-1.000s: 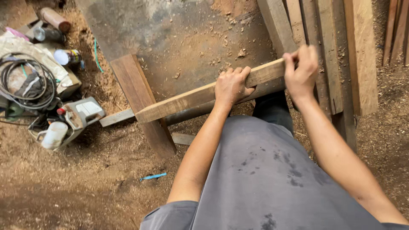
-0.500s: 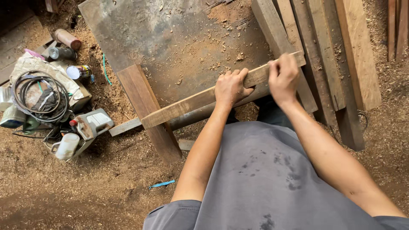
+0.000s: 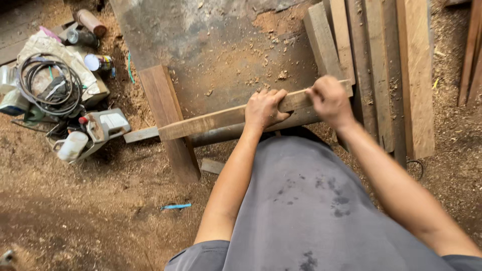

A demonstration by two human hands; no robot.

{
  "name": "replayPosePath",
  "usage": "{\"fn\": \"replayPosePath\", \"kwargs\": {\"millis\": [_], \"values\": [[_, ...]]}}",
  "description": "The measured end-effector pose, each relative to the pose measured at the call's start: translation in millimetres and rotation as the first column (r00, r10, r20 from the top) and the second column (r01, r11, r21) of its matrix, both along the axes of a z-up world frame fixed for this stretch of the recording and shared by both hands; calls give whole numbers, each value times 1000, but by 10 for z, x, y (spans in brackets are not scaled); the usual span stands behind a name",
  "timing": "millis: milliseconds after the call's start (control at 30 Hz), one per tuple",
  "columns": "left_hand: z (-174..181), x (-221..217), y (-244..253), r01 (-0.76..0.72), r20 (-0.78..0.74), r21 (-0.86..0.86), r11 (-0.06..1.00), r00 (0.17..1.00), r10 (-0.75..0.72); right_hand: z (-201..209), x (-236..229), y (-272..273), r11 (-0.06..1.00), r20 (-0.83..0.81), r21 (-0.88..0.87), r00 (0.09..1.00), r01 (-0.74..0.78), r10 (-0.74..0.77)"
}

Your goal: The person sands a rectangular wooden plank resting on a workbench using a sanding block held in the right hand. They repeatedly rub the block along the plank's length and edges to smooth the surface.

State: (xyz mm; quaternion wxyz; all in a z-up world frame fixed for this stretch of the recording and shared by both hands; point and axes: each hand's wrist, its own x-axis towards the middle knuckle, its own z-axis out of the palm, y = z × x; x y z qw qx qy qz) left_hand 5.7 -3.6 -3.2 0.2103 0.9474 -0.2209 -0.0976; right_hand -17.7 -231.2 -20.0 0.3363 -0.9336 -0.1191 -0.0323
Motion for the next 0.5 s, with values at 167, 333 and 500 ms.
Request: {"fn": "replayPosePath", "kwargs": {"millis": [167,333,500], "values": [[36,-4,-1,1,-8,31,1000,1000,-1,442,202,-660,992,-28,-48,993,-117,116],[56,0,-22,-5,-9,33,999,1000,6,295,318,-204,986,-72,29,983,-167,169],[17,-14,10,-25,-21,17,1000,999,25,383,304,-351,972,-104,5,967,-234,233]]}}
